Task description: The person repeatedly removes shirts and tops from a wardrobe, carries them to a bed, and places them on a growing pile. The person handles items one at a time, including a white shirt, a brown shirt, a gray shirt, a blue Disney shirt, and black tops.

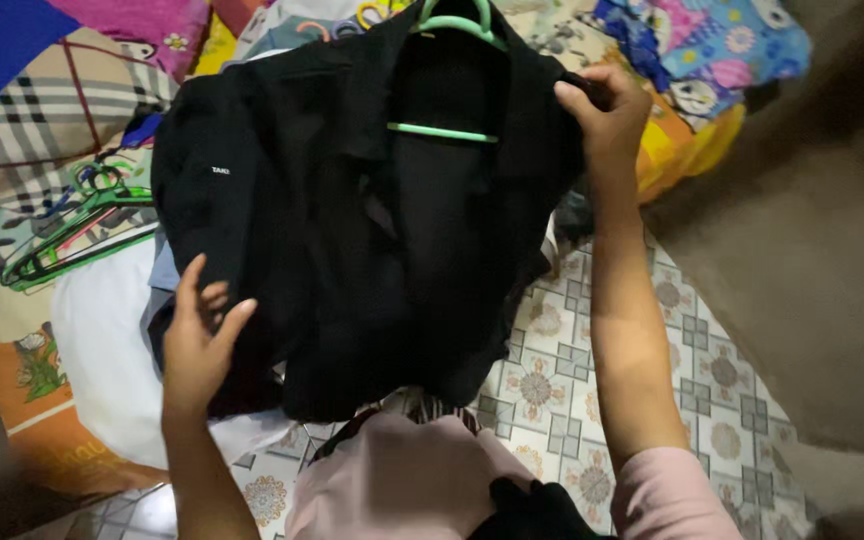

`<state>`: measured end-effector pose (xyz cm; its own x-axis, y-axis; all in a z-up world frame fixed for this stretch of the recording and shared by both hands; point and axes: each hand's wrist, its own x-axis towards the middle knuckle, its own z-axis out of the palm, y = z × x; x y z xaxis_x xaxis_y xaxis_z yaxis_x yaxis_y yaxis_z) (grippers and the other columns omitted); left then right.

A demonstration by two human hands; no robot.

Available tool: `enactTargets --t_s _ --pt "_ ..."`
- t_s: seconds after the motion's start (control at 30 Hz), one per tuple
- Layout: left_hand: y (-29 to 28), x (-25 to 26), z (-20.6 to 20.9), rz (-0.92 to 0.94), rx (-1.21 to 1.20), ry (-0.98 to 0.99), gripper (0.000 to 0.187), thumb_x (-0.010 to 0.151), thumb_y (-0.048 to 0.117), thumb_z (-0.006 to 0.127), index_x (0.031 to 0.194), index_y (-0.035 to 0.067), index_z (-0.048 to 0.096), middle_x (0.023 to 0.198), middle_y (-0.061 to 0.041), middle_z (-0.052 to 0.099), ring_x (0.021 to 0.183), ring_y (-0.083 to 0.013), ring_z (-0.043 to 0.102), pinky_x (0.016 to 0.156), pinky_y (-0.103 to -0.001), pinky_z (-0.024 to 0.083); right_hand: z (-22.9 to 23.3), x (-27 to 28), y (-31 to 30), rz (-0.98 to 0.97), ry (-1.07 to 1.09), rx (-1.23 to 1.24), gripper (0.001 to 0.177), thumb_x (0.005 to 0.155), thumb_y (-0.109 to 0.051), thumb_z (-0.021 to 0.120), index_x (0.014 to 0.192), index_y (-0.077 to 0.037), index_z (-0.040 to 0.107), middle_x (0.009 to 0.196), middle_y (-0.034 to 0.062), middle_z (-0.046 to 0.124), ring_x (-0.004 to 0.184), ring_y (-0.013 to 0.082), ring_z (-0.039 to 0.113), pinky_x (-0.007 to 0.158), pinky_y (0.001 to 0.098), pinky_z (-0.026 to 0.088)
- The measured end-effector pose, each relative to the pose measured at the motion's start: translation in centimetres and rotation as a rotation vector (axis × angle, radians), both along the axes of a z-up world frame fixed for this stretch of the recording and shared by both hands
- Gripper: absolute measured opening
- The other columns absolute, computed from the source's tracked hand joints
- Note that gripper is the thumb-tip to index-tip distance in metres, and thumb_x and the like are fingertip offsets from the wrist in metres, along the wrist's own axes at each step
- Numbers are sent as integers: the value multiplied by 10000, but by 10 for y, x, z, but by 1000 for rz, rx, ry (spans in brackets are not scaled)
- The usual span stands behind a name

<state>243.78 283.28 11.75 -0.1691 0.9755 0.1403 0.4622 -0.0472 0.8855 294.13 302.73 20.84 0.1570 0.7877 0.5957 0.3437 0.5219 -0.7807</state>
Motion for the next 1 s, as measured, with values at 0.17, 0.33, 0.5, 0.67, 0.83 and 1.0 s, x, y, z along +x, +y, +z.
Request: enactTargets --t_s 0.17,0.33,0.5,0.67,0.83,1.0 --pt "68 34 -11 1 157 229 787 944 303 752 1576 21 378 1595 -291 392 1467 -455 388 1199 -485 326 -49 -14 115 18 -86 -29 221 885 -126 901 998 -14 748 875 -12 722 808 96 651 758 257 530" --pt "179 89 -52 112 214 436 827 990 453 724 1596 22 363 1679 -300 227 1548 -495 241 1247 -600 230 -110 -43 189 -217 -436 -199 343 871 -385 819 1075 -111 792 984 78 756 923 255 727 830 373 552" --pt "263 161 -122 207 24 717 906 927 597 644 1624 115 322 1696 -226 153 1555 -467 118 1177 -729 100 -217 -81 202 -106 -962 -191 868 901 -683 628 1570 -175 409 1597 175 368 1492 455 272 1156 718 146" --pt "277 173 -165 269 -100 826 892 910 553 641 1650 209 280 1725 -149 155 1578 -431 91 1202 -724 47 -294 -96 206 -50 -826 -390 797 978 -552 575 1626 -177 304 1632 122 366 1510 418 272 1174 707 129" --pt "292 170 -180 250 -241 830 943 834 522 680 1622 214 264 1700 -144 143 1558 -434 85 1187 -729 41 -333 -103 239 -80 -748 -329 670 1029 -442 552 1604 -165 346 1624 102 397 1528 392 284 1196 677 147" --pt "304 172 -190 231 -329 849 954 828 536 685 1611 205 252 1693 -146 136 1552 -435 77 1183 -725 45 -354 -108 251 -120 -731 -256 609 1033 -393 537 1582 -169 398 1625 78 408 1538 357 299 1207 670 149"
